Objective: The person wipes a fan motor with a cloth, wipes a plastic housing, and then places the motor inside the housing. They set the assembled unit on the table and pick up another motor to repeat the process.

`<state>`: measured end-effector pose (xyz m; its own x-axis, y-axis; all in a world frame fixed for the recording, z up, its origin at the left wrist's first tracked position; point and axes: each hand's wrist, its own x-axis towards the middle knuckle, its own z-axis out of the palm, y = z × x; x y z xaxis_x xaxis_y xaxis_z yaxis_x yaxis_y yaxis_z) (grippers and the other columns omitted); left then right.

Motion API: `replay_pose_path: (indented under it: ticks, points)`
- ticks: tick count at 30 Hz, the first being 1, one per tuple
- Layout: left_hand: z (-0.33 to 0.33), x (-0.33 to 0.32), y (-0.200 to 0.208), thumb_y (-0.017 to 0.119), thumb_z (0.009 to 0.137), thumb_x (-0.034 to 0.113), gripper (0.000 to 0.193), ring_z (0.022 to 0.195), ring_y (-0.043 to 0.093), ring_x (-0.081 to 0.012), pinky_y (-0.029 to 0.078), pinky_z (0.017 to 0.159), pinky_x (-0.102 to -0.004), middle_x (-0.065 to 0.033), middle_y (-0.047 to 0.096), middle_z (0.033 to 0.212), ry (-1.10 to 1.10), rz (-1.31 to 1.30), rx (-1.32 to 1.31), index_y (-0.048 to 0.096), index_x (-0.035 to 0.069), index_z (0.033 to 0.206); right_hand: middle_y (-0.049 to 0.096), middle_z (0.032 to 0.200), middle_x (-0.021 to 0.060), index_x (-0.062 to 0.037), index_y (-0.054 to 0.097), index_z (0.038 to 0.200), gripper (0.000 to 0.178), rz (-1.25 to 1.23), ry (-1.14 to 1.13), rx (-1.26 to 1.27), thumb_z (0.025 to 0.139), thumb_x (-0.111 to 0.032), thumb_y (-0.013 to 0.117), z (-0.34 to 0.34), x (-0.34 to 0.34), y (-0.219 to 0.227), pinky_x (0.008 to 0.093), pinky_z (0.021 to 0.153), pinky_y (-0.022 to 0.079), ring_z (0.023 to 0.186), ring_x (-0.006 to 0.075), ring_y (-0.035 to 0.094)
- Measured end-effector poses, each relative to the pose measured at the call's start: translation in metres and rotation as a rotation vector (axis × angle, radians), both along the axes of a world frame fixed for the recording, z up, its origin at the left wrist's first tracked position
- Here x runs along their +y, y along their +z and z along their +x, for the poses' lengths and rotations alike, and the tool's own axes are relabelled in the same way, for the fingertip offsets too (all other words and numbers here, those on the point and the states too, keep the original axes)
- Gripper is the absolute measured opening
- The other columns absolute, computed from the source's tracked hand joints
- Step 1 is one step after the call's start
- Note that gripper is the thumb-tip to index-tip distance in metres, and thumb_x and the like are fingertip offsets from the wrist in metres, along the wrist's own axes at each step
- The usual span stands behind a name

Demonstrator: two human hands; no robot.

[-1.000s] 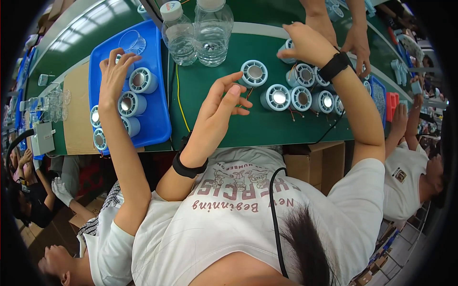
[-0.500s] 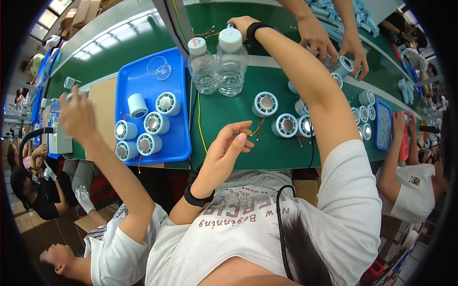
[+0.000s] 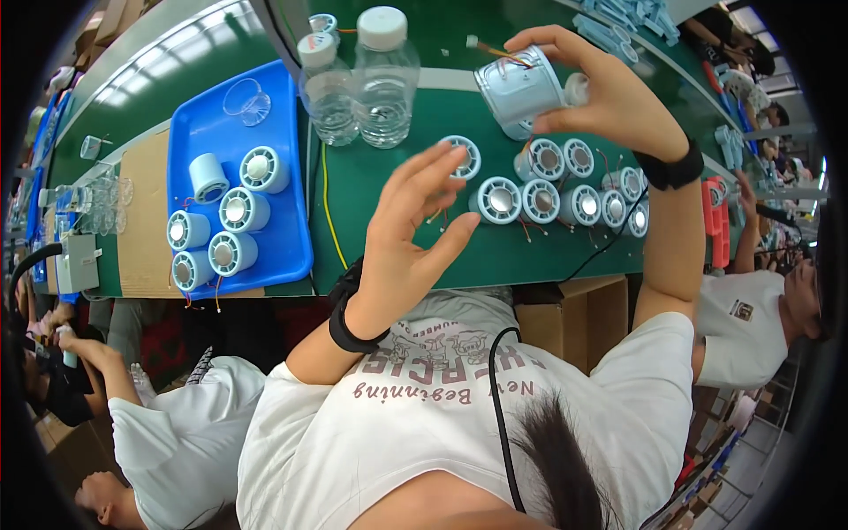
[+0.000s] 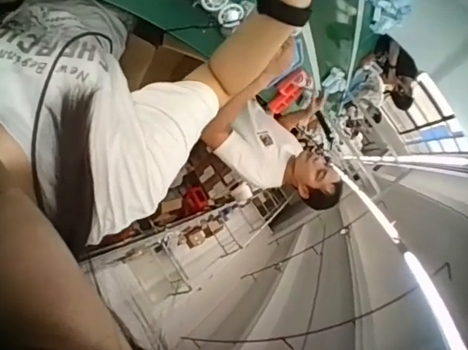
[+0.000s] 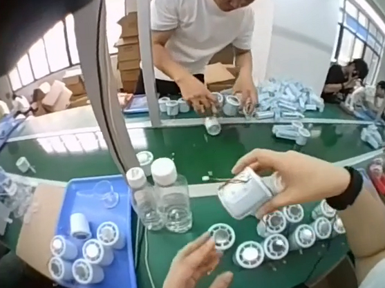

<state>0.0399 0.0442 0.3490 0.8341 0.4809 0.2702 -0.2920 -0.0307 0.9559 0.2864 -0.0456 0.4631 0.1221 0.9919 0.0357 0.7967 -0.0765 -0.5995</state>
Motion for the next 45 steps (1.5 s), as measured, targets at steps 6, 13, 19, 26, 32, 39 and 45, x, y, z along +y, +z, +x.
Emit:
replay_pose_path:
  ticks: [6,13,19,26,32,39,45]
  points:
    - [0.024,-0.018,0.007,0.072,0.081,-0.001,0.063,0.123,0.052,-0.0230,0.049,0.097,-0.0334,-0.0131,0.041,0.143,0.061,0.114,-0.089,0.046,0.003,0.138,0.061,0.122,0.0084,-0.0055,0.051,0.130,0.075,-0.239,-0.032,0.150,0.064,-0.013,0.085,-0.033,-0.042,0.013,0.0326,0.095,0.046,0.112,0.0187,0.058]
    - [0.026,-0.028,0.005,0.071,0.081,-0.004,0.069,0.125,0.050,-0.0240,0.049,0.098,-0.0359,-0.0174,0.043,0.142,-0.230,-0.381,-0.106,0.038,-0.003,0.142,0.061,0.124,0.0085,-0.0062,0.049,0.136,0.085,-0.159,0.053,0.080,0.061,-0.017,0.088,-0.020,-0.068,-0.004,0.0340,0.094,0.046,0.112,0.0200,0.058]
    - [0.023,-0.029,0.005,0.062,0.091,0.002,0.060,0.120,0.053,-0.0240,0.050,0.096,-0.0349,-0.0213,0.048,0.136,-0.283,-0.525,0.001,0.034,-0.005,0.143,0.062,0.120,0.0084,-0.0069,0.053,0.134,0.079,0.074,0.275,-0.024,0.064,-0.026,0.086,-0.015,-0.061,-0.013,0.0322,0.091,0.046,0.108,0.0200,0.059]
    - [0.021,-0.019,0.009,0.046,0.101,0.016,0.051,0.106,0.063,-0.0229,0.053,0.088,-0.0315,-0.0234,0.052,0.132,-0.317,-0.526,0.118,0.030,0.003,0.147,0.066,0.104,0.0105,-0.0107,0.058,0.127,0.067,-0.223,-0.364,-0.179,0.071,-0.039,0.081,0.016,-0.078,-0.004,0.0310,0.075,0.050,0.083,0.0189,0.063]
    - [0.021,-0.016,0.001,0.043,0.101,0.016,0.048,0.099,0.066,-0.0249,0.054,0.082,-0.0326,-0.0218,0.052,0.133,-0.158,-0.379,0.115,0.033,0.004,0.146,0.066,0.094,0.0133,-0.0103,0.058,0.126,0.076,-0.238,-0.436,-0.411,0.069,-0.056,0.078,0.111,-0.080,-0.079,0.0328,0.077,0.051,0.084,0.0238,0.063]
    - [0.016,-0.007,-0.002,0.044,0.100,0.013,0.045,0.094,0.065,-0.0210,0.054,0.078,-0.0305,-0.0178,0.049,0.136,-0.065,-0.300,0.109,0.039,0.002,0.143,0.068,0.095,0.0149,-0.0106,0.061,0.122,0.066,-0.306,-0.341,-0.310,0.075,-0.054,0.074,0.110,-0.064,-0.105,0.0358,0.080,0.051,0.089,0.0263,0.064]
    - [0.014,0.000,-0.007,0.048,0.098,0.009,0.043,0.090,0.064,-0.0159,0.052,0.076,-0.0272,-0.0153,0.047,0.137,-0.080,-0.346,0.090,0.042,-0.001,0.140,0.068,0.099,0.0172,-0.0090,0.065,0.117,0.049,-0.130,-0.286,-0.391,0.083,-0.043,0.069,0.083,0.020,-0.058,0.0375,0.082,0.052,0.093,0.0302,0.065]
